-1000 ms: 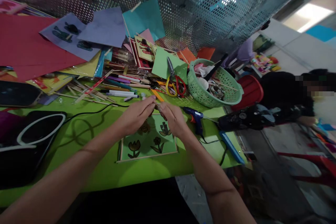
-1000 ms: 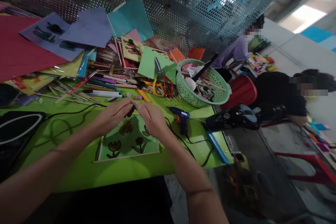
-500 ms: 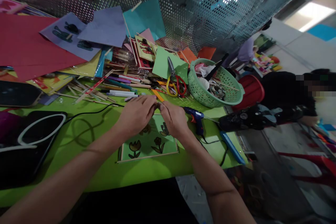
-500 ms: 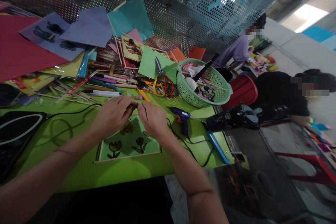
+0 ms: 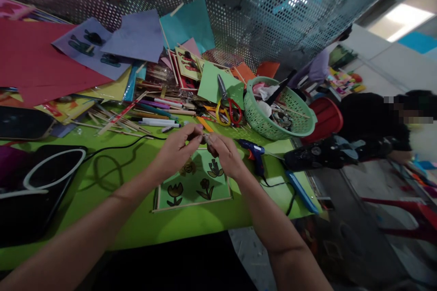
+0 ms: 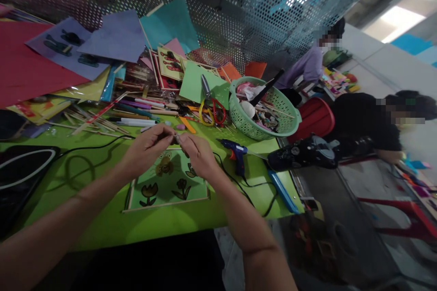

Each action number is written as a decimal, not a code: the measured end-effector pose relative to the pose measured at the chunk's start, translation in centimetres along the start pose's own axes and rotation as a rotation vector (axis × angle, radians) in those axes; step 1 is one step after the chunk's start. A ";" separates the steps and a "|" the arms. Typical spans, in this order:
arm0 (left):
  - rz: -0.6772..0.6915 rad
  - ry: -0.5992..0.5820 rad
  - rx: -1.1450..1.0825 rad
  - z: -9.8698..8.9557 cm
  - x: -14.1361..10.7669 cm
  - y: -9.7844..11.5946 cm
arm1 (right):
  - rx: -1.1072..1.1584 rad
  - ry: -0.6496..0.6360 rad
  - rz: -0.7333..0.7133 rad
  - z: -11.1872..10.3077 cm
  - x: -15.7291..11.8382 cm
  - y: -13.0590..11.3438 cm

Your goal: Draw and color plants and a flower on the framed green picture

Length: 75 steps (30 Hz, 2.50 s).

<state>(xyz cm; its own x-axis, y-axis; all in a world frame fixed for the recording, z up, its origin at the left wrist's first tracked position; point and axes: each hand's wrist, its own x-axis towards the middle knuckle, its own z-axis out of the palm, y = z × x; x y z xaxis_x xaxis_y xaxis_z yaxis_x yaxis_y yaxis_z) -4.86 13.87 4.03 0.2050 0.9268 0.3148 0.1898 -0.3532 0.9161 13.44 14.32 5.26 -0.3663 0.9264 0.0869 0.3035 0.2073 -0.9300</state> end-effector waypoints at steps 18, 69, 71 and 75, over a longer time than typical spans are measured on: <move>0.088 -0.078 0.478 -0.6 0.0 -0.4 | -0.506 0.071 -0.130 -0.1 -0.1 -0.4; -0.333 0.015 -0.551 -0.9 0.5 -0.1 | -0.496 0.163 -0.201 -0.2 -0.2 0.2; -0.335 0.035 -0.546 -0.9 0.5 0.0 | -0.539 0.172 -0.217 -0.2 -0.2 0.3; -0.345 0.071 -0.499 -0.6 0.5 -0.3 | -0.591 0.164 -0.231 -0.1 -0.2 0.5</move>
<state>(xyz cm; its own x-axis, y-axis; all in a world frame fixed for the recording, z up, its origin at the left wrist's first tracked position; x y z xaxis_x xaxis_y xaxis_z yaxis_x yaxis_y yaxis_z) -5.38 14.55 4.03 0.1441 0.9893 -0.0207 -0.2426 0.0556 0.9685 13.81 14.26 4.84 -0.3550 0.8637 0.3579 0.6826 0.5010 -0.5321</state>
